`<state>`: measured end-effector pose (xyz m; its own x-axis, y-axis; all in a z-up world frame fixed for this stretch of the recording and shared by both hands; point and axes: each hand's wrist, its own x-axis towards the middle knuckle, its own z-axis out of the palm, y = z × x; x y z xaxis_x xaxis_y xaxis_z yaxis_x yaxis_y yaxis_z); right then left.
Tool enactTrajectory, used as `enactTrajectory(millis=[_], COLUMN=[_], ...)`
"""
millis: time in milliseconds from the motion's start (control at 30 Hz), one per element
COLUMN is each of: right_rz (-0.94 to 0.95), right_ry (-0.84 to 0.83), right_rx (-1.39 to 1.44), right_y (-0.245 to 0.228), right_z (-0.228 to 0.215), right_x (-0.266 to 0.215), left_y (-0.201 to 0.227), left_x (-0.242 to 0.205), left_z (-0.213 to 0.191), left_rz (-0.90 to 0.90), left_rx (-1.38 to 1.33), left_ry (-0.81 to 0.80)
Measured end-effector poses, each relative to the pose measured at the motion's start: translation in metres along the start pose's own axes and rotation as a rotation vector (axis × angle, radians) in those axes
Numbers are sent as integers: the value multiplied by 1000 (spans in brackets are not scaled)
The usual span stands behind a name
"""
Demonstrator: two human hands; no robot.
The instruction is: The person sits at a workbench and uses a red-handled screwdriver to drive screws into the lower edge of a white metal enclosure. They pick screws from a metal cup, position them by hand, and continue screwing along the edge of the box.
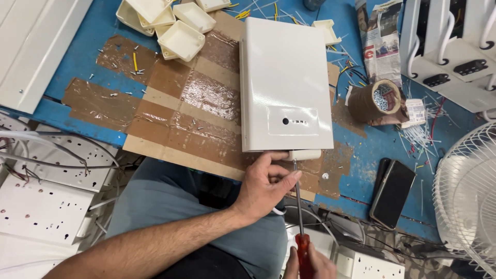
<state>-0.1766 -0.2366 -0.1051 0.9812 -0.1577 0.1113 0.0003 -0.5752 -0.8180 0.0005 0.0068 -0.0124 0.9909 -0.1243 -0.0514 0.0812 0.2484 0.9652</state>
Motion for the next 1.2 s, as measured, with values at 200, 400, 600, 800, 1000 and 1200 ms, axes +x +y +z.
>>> enactTrajectory(millis=[200,400,600,800,1000,1200], right_rz=[-101,638,-142,-38,461,607], right_ry=[49,-128,236,198,-29,5], right_rx=[329,505,-113,89,360,321], right_y=[-34,-9,-11,-8,4,-4], right_z=[18,2,34,28,4,4], right_x=[4,-11,-4,-13,-10,-17], left_y=[-2,0,0,-4,-2,3], left_x=[1,0,1,2,0,-1], left_z=[-1,-2,-1,-2,-5,-4], left_rz=[-22,-17,-13,-18,-8,-22], left_rx=[-97,-43,-32,-80,-30,-27], left_ry=[-19,2,-13,-26,-15,-22])
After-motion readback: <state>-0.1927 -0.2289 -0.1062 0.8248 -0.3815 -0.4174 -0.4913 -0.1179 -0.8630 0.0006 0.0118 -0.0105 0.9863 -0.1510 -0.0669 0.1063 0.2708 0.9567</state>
